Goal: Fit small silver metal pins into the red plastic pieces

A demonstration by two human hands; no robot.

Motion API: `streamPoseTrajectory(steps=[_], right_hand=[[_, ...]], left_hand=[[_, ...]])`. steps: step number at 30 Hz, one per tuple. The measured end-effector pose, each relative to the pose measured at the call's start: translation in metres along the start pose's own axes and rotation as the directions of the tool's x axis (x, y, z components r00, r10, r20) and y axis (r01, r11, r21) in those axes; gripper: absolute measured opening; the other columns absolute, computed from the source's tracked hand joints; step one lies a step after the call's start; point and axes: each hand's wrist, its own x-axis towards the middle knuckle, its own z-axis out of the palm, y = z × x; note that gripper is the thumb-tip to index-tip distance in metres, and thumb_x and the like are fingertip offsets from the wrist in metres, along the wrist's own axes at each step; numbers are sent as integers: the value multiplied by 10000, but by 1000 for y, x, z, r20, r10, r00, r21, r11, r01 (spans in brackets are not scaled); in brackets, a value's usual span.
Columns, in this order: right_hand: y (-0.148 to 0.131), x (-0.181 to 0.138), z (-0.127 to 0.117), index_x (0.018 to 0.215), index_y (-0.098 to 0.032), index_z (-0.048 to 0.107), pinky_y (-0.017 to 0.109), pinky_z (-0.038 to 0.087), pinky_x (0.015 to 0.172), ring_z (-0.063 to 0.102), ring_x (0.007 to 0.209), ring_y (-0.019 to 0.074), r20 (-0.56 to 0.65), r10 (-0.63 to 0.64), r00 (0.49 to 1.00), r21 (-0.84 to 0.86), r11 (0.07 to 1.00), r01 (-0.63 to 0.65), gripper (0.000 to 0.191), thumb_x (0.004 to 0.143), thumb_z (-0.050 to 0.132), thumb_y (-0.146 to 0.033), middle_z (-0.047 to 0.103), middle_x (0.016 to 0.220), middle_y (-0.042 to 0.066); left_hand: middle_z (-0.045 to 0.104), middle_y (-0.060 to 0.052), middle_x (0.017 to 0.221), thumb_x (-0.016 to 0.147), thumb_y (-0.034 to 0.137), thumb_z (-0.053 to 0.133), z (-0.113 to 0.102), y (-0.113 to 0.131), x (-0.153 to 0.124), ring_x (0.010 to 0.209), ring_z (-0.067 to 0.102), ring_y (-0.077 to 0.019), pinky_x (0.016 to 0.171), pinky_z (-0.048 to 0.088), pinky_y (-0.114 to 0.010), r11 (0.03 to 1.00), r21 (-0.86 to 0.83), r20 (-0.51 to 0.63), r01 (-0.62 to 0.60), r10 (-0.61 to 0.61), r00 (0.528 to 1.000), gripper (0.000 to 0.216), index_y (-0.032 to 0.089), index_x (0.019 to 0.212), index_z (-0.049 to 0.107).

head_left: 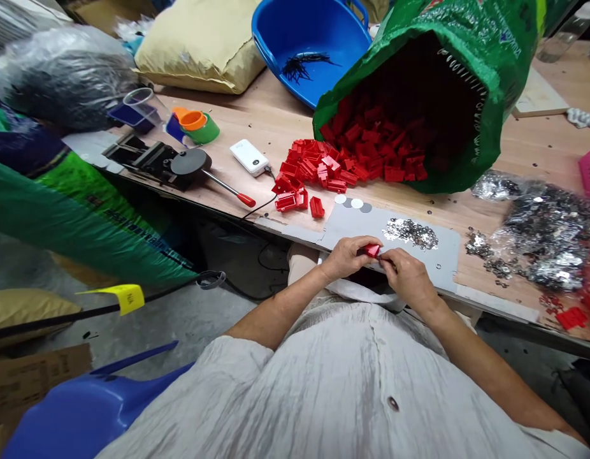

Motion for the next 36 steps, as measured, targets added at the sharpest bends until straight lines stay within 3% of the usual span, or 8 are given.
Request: streamPoseTrajectory(steps=[6,25,32,36], right_hand=[[8,0,-11,944,-235,656,358,486,779,659,855,218,15,-3,1000,97,995,1,138,903,525,-242,703,937,47],[8,-4,-11,946,-210,669,312,474,767,657,845,194,27,-18,999,37,999,17,139,910,534,-213,697,929,39],[-2,-1,-6,922,-209,663,307,445,704,643,832,203,27,65,997,-87,994,-63,149,913,514,-204,685,914,42],[1,-1,-8,942,-219,666,313,445,720,641,861,207,52,65,996,-71,996,-62,165,914,504,-214,691,941,44]], left_hand=[[723,-48,1047,766,141,643,-2,0,0,945,668,-167,898,494,-289,1000,-29,33,1,0,999,339,173,1103,671],[717,-62,1115,788,174,652,-3,-1,1,1008,666,-175,946,477,-283,1000,-22,50,4,-3,999,348,163,1136,669],[716,-49,1105,780,164,647,-2,-4,1,1003,659,-175,940,467,-279,1000,-16,55,20,-19,998,365,180,1144,665],[709,-48,1087,777,169,646,0,-3,0,988,646,-168,928,460,-276,999,-28,65,36,-34,997,359,175,1136,657]])
